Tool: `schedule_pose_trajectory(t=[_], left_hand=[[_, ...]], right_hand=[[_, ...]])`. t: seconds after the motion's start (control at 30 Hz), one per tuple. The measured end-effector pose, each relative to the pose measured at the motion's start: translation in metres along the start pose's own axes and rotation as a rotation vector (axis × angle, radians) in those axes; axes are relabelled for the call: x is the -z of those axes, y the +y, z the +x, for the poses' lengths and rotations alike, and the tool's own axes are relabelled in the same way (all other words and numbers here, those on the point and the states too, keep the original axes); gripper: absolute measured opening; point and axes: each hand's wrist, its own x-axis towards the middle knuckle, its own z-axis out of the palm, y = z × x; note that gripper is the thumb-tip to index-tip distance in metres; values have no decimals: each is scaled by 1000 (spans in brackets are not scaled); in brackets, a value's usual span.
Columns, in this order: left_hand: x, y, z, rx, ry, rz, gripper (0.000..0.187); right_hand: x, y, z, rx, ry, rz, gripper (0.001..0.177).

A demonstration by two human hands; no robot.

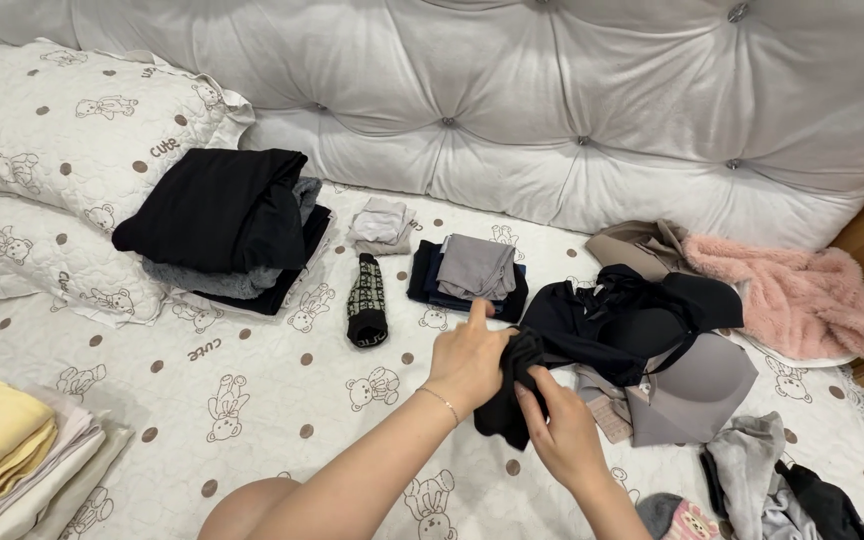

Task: Folding and organizing various items of underwear, bras, and socks on a bed.

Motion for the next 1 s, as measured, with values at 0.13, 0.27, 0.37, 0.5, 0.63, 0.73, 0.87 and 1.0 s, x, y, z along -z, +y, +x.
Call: schedule_pose_trajectory(t=[0.13,0.27,0.37,0.5,0.63,0.73,0.87,1.0], left_hand=[[-8,5,8,-159,222,274,22],[-36,27,-4,-554,352,355,15],[-61,44,-21,-637,314,315,16],[-72,55,-26,-437,37,-15,42],[-49,62,-14,-219,-22,-52,24],[-27,52,1,-12,5,-253,30],[-21,22,20,114,156,-508,21],[3,6,16,210,57,-745,35]], right_hand=[[6,-19,-3,-228,19,63,25],[-2,29,11,-436,56,-120,31],[1,46,18,-511,67,-127,33],[13,48,11,-628,73,0,29],[6,69,7,-400,131,42,14],[5,62,4,-288,197,219,60],[31,15,-5,-150,69,1043,73],[39,24,-5,-84,-110,1289,78]])
